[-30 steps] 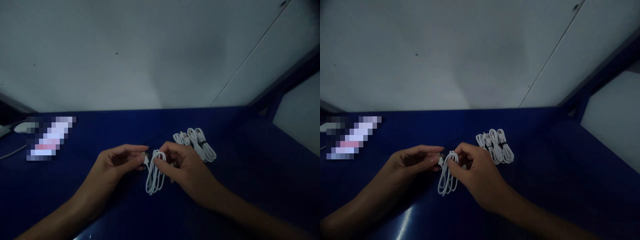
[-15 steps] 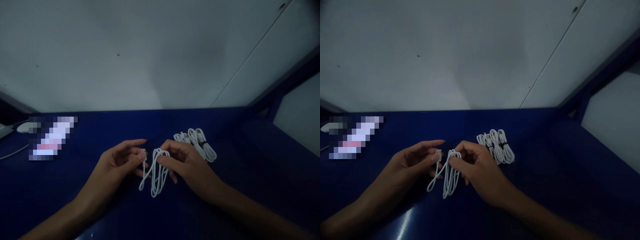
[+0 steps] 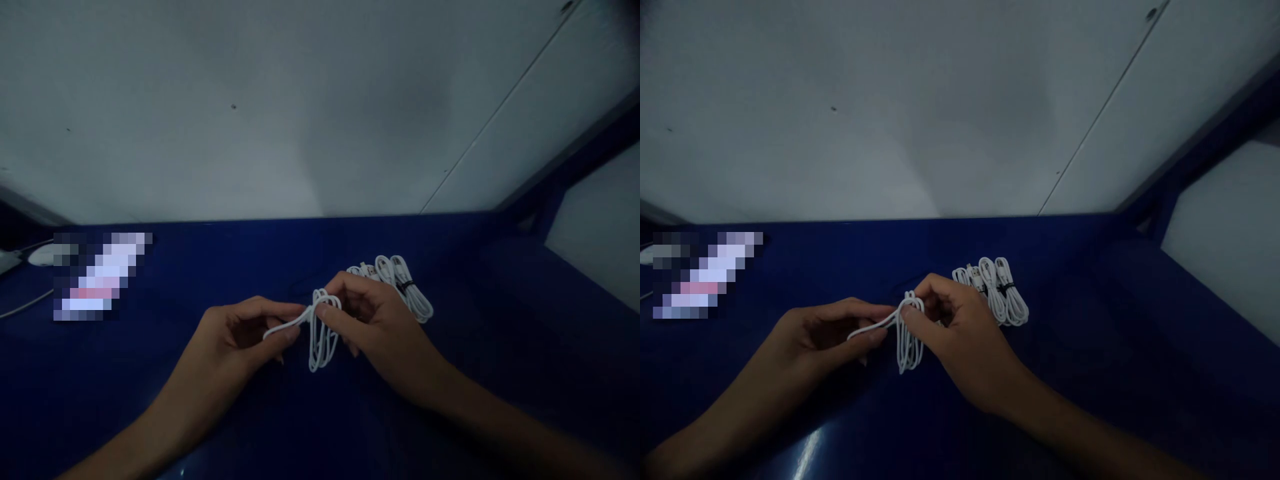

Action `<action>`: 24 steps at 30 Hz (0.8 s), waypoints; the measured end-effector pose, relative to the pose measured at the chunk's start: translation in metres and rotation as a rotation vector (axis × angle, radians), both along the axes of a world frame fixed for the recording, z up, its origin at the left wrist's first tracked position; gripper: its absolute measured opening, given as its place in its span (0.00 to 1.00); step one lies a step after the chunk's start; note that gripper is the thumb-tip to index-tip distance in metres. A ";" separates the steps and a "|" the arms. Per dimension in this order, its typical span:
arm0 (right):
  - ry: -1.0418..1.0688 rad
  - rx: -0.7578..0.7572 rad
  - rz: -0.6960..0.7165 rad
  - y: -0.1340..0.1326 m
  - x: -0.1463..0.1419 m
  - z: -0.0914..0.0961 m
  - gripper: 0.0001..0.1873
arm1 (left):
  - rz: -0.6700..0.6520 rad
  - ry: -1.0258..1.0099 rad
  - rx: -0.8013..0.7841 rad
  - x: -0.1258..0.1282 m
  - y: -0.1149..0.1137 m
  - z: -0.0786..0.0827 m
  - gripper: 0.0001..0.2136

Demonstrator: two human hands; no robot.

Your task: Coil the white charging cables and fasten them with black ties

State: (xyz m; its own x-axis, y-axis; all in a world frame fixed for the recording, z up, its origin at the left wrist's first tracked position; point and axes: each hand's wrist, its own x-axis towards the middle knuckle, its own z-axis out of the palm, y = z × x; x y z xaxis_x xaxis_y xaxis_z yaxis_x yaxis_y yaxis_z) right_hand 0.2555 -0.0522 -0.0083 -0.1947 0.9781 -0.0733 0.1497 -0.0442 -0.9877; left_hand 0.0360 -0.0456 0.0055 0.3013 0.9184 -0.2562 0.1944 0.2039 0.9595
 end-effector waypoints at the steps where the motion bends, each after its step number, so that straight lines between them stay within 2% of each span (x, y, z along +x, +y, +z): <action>1: -0.024 0.013 -0.003 0.000 0.000 0.001 0.10 | 0.010 0.048 0.060 0.000 -0.002 0.000 0.11; 4: -0.094 0.057 0.002 0.002 0.002 0.004 0.10 | 0.046 0.181 0.199 -0.003 -0.006 0.000 0.11; 6: -0.125 0.084 0.008 0.004 0.004 0.005 0.10 | 0.050 0.204 0.175 -0.006 -0.007 0.000 0.13; 11: -0.124 0.081 0.047 0.010 0.011 0.004 0.11 | -0.047 -0.082 -0.087 -0.007 0.003 0.001 0.11; 14: -0.070 0.046 0.048 0.012 0.012 0.003 0.10 | -0.056 -0.271 -0.264 -0.007 0.009 -0.002 0.10; 17: 0.020 -0.023 0.083 0.012 0.011 0.002 0.11 | -0.078 -0.348 -0.348 -0.008 0.010 -0.007 0.11; 20: 0.079 -0.062 0.096 0.011 0.009 0.002 0.11 | -0.123 -0.357 -0.309 -0.007 0.008 -0.009 0.12; 22: 0.094 -0.082 0.085 0.010 0.008 0.003 0.11 | -0.167 -0.342 -0.221 -0.005 0.006 -0.008 0.14; 24: 0.100 -0.088 0.075 0.010 0.007 0.003 0.10 | -0.221 -0.243 -0.091 -0.004 0.003 -0.006 0.13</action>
State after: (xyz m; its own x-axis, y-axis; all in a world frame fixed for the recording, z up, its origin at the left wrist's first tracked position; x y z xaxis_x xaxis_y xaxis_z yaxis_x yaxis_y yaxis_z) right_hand 0.2628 -0.0425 -0.0052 -0.2779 0.9511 -0.1347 0.0572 -0.1236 -0.9907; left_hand 0.0324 -0.0427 -0.0009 0.5526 0.8009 -0.2308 0.0110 0.2699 0.9628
